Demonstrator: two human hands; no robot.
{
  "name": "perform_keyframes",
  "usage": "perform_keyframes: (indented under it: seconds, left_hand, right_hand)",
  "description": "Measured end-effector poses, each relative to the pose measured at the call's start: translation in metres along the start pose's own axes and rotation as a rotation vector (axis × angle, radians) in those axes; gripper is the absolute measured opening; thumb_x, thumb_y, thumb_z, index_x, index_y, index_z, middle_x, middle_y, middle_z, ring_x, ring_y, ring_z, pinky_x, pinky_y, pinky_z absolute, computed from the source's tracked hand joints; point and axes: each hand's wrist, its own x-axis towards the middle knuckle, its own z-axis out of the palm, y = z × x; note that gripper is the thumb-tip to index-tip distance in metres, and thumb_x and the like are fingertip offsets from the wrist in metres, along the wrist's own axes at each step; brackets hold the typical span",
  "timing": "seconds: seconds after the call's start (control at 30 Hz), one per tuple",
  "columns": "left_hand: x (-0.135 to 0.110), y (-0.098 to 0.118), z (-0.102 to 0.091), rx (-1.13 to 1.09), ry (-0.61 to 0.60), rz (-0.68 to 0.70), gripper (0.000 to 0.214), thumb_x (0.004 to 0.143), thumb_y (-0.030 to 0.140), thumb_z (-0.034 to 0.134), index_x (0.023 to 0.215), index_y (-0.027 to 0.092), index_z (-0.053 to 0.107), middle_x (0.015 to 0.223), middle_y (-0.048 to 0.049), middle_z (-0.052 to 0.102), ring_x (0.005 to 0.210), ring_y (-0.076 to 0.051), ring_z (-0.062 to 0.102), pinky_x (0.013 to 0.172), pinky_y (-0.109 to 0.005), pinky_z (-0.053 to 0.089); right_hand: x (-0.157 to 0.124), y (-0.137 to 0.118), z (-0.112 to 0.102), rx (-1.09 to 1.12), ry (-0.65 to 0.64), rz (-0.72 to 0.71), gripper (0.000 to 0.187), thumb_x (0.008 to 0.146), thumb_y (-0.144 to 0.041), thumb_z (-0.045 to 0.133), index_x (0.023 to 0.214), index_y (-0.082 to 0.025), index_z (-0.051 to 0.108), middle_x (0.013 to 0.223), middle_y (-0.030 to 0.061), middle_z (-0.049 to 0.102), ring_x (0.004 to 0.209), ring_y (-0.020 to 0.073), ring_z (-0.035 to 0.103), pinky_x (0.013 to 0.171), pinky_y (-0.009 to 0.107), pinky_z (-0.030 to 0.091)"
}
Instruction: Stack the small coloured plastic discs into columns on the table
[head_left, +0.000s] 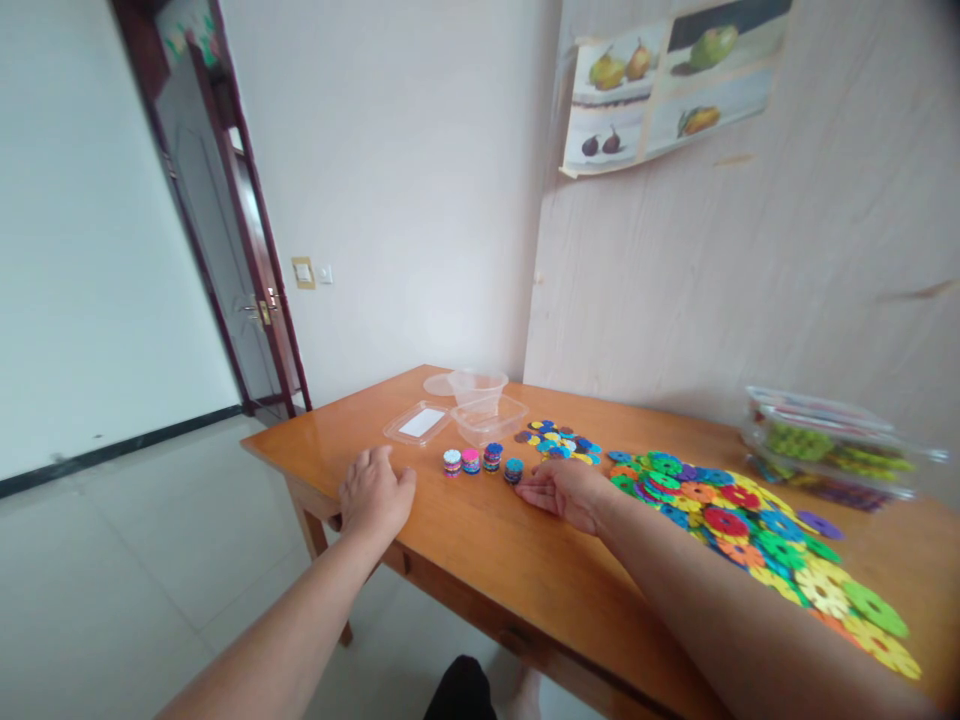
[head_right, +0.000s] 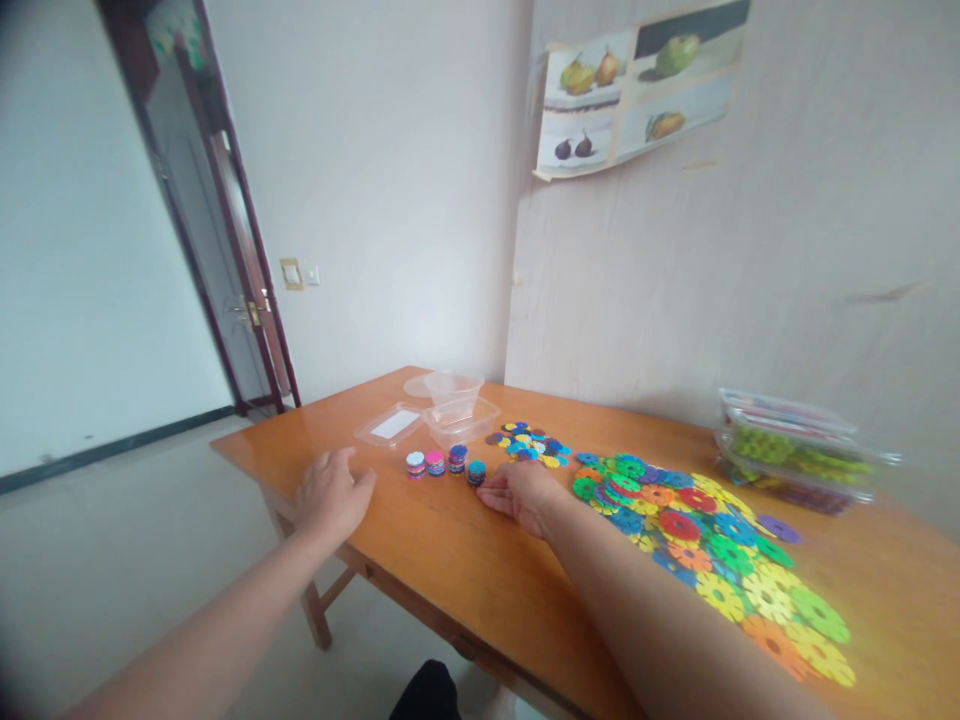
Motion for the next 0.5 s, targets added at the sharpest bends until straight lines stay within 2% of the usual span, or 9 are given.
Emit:
perform_keyframes:
  seconds: [0.17,0.27,0.4,0.5]
  left_hand:
    - [-0.001,0.0,0.0,-0.005,-0.015,-0.021,0.046,0.087,0.04,0.048,0.127,0.019,0.056,0.132,-0.0157,0.058,0.124,-0.033,0.051,0.099,-0.048,0.043]
    - [-0.001,0.001,-0.002,0.007,-0.032,-0.029,0.047,0.087,0.041,0.048,0.128,0.02,0.055,0.133,-0.0152,0.058,0.125,-0.034,0.051,0.099,-0.05,0.042]
    - [0.0,0.002,-0.003,0.04,-0.056,-0.021,0.048,0.086,0.04,0.047,0.129,0.02,0.054,0.132,-0.0148,0.058,0.124,-0.034,0.051,0.1,-0.052,0.041]
    - [0.002,0.003,-0.003,0.058,-0.082,-0.015,0.05,0.087,0.04,0.044,0.131,0.019,0.054,0.133,-0.015,0.059,0.125,-0.034,0.05,0.1,-0.053,0.04]
  right_hand:
    - [0.0,-0.005,-0.005,-0.12,-0.008,-0.053,0.01,0.09,-0.008,0.048,0.086,-0.016,0.054,0.075,0.0062,0.066,0.07,0.0131,0.071,0.067,0.024,0.062]
    - [0.004,-0.023,-0.024,-0.252,0.045,-0.158,0.006,0.09,-0.013,0.052,0.087,-0.016,0.056,0.074,0.0059,0.068,0.064,0.013,0.068,0.064,0.024,0.06]
    - [0.012,-0.054,-0.053,-0.519,0.134,-0.31,0.008,0.079,-0.011,0.06,0.085,-0.016,0.063,0.061,0.0014,0.066,0.056,0.012,0.061,0.057,0.023,0.05]
    - [0.02,-0.065,-0.064,-0.741,0.119,-0.351,0.006,0.072,-0.014,0.066,0.078,-0.016,0.068,0.058,0.001,0.067,0.059,0.0138,0.061,0.059,0.023,0.046]
